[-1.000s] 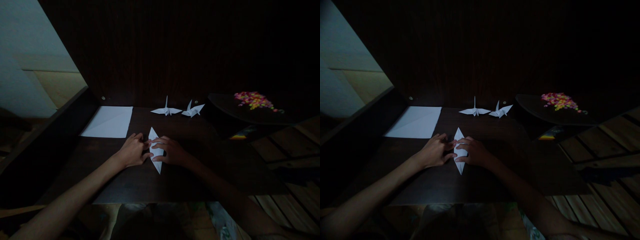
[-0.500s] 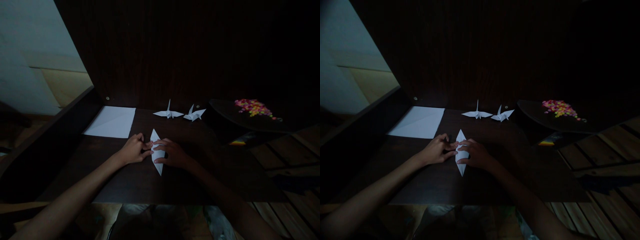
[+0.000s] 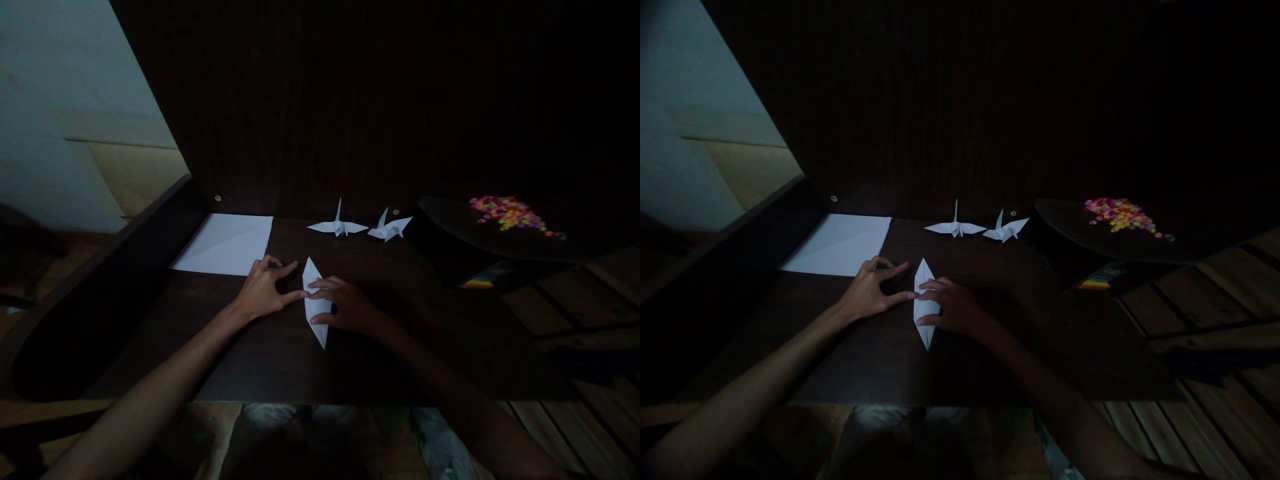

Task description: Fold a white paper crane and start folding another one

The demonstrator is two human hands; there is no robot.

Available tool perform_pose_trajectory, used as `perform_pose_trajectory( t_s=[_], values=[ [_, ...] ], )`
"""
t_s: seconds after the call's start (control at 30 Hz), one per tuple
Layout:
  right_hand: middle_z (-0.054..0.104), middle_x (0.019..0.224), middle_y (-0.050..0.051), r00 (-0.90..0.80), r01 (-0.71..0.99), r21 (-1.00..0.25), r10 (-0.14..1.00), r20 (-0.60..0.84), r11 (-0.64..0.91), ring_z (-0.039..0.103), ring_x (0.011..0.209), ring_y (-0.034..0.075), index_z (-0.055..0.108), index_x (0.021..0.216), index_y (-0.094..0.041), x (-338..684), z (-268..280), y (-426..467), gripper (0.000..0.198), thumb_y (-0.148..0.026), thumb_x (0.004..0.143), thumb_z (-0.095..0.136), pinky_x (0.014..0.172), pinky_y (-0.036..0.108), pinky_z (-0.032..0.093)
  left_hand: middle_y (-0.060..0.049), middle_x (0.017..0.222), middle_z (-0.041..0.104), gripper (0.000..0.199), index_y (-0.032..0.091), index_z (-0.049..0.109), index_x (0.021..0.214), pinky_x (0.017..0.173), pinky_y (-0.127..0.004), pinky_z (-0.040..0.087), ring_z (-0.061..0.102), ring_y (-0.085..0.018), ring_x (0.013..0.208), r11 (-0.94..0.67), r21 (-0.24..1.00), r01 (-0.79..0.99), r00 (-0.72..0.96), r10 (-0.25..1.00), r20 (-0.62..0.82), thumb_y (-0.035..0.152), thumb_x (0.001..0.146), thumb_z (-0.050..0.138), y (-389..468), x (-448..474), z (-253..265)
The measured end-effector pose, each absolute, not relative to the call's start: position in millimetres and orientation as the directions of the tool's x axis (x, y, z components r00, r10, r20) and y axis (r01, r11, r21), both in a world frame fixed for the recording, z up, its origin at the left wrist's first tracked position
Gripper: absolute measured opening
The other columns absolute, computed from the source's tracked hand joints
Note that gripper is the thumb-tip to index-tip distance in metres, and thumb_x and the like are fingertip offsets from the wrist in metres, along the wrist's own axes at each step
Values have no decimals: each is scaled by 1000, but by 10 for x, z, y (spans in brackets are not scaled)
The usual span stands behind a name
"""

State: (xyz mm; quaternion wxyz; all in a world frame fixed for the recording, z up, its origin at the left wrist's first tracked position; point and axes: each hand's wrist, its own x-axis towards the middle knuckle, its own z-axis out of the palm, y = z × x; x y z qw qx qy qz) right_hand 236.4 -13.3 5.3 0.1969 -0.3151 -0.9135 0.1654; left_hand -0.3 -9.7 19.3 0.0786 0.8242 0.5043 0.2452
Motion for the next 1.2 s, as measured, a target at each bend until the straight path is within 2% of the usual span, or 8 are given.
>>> perform_pose_trajectory(
  t_s=[0.1, 0.23, 0.47, 0.6, 0.9, 1.07, 1.2],
  values=[
    [63, 127, 10, -729, 506, -425, 635, 254, 751, 56, 116, 26, 68, 110, -21, 2365, 54, -136, 42, -42, 75, 77, 94, 43, 48, -10, 94, 71, 52, 17, 68, 118, 85, -42, 43, 53, -26, 94, -515, 379, 769, 371, 842, 392, 51, 79, 69, -81, 10, 148],
    [63, 128, 10, -727, 506, -433, 640, 251, 745, 55, 118, 26, 67, 112, -21, 2361, 66, -146, 44, -41, 75, 77, 96, 43, 48, -6, 96, 75, 27, 21, 74, 106, 80, -40, 42, 51, -24, 89, -645, 322, 693, 510, 754, 413, 38, 87, 63, -104, 62, 94],
    [64, 126, 11, -734, 500, -427, 630, 254, 754, 55, 119, 27, 67, 113, -20, 2355, 60, -145, 46, -41, 74, 77, 97, 44, 47, -7, 102, 74, 30, 21, 73, 106, 76, -38, 43, 52, -24, 87, -726, 124, 677, 647, 666, 371, 34, 96, 48, -156, 81, 128],
    [65, 124, 10, -738, 489, -417, 618, 269, 766, 55, 118, 28, 67, 113, -20, 2358, 45, -136, 47, -42, 73, 78, 97, 44, 47, -6, 107, 73, 33, 18, 71, 110, 76, -38, 44, 53, -23, 86, -742, 74, 667, 672, 641, 371, 32, 98, 44, -165, 78, 113],
    [65, 122, 13, -742, 473, -414, 605, 289, 778, 59, 111, 28, 69, 108, -16, 2355, 46, -124, 46, -42, 72, 79, 93, 44, 50, -6, 113, 72, 30, 18, 69, 114, 85, -38, 46, 57, -20, 84, -767, 231, 599, 669, 637, 383, 30, 97, 48, -128, 54, 8],
    [64, 125, 12, -737, 477, -432, 616, 278, 765, 58, 116, 27, 68, 109, -18, 2374, 41, -128, 44, -40, 73, 79, 97, 44, 48, -5, 115, 71, 30, 19, 66, 120, 85, -38, 47, 55, -20, 89, -723, 373, 581, 596, 691, 409, 30, 95, 52, -84, 57, 64],
    [62, 128, 12, -746, 471, -438, 610, 267, 766, 54, 123, 27, 67, 111, -19, 2399, 35, -133, 43, -39, 74, 78, 103, 45, 44, -5, 121, 68, 32, 19, 63, 123, 88, -40, 47, 51, -22, 97, -687, 433, 584, 587, 726, 359, 26, 94, 54, -12, 49, 85]
  ],
)
